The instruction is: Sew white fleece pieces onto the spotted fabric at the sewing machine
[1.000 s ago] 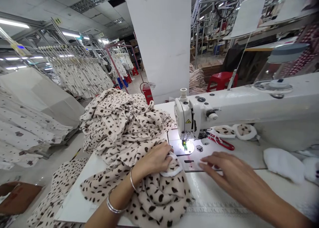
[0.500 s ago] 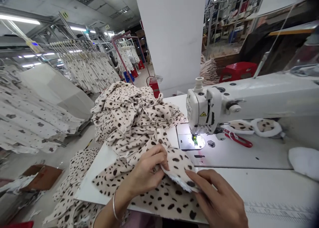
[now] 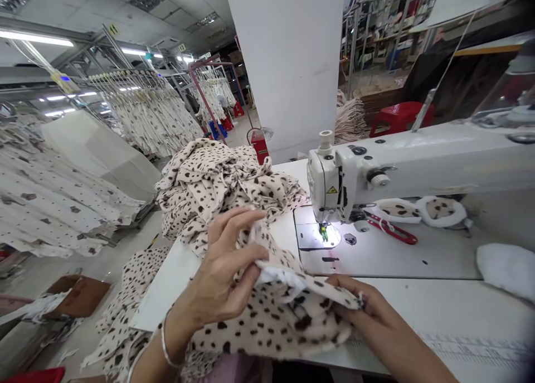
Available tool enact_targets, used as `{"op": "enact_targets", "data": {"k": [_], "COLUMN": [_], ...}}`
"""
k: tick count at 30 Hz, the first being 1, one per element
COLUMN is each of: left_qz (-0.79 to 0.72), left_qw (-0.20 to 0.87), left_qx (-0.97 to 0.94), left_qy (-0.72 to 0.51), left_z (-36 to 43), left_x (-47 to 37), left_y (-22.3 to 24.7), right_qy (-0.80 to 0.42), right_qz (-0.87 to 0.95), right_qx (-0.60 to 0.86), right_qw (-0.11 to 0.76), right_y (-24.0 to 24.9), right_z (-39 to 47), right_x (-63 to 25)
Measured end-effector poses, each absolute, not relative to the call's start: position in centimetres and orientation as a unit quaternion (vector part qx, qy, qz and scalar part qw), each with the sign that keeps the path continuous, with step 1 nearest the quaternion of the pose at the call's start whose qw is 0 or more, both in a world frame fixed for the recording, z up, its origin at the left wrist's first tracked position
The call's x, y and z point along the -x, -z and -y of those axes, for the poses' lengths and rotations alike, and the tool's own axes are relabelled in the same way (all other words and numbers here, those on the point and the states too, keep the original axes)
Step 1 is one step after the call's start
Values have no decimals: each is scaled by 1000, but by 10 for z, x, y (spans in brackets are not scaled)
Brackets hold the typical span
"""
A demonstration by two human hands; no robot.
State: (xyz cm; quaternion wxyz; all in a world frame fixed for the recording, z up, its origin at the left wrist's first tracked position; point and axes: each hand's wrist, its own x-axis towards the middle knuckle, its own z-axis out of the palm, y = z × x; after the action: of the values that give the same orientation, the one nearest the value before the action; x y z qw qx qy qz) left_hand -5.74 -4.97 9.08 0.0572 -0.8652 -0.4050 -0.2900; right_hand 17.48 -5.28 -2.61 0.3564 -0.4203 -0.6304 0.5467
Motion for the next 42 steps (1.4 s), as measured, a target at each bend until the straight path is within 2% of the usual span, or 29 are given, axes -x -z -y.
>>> {"op": "enact_targets", "data": {"k": [2, 4, 6, 8, 10, 13, 15, 18, 21, 27, 32, 36, 42], "left_qz": [410, 444, 499, 532, 547, 553, 539, 524, 502, 476, 465, 470, 461], "left_qw": [13, -21, -18, 17, 59, 92, 45, -7, -6, -53, -68, -100, -138], "left_qx": [870, 862, 849, 838, 826, 815, 835, 851, 864, 876, 882, 877, 876], "left_qy": [275, 244, 173, 121, 126, 144, 100, 38, 26, 53, 30, 5, 18], "left_z": [43, 27, 4, -16, -25, -12, 4, 16, 9, -12, -26, -43, -58], "left_x": [59, 63, 67, 67, 59, 34, 18, 12, 21, 26, 14, 8, 0], "left_y": [-107, -116, -116, -108, -94, -66, -47, -25, -12, -7, -9, -14, -15], "right_qy": [-645, -641, -517, -308, -122, -11, 18, 51, 56, 48, 2, -25, 47], "right_qz": [555, 550, 615, 677, 722, 792, 826, 849, 840, 822, 820, 827, 865], "right_qx": [418, 438, 487, 528, 500, 354, 301, 288, 306, 326, 348, 384, 356], "right_qw": [318, 307, 344, 409, 462, 497, 476, 439, 444, 465, 455, 409, 350], "right_y": [21, 21, 25, 31, 38, 48, 55, 65, 72, 76, 70, 57, 56], "right_z": [46, 40, 38, 43, 57, 82, 92, 92, 86, 89, 86, 76, 74], "right_x": [-175, -174, -175, -175, -171, -154, -143, -141, -151, -160, -169, -186, -205]}}
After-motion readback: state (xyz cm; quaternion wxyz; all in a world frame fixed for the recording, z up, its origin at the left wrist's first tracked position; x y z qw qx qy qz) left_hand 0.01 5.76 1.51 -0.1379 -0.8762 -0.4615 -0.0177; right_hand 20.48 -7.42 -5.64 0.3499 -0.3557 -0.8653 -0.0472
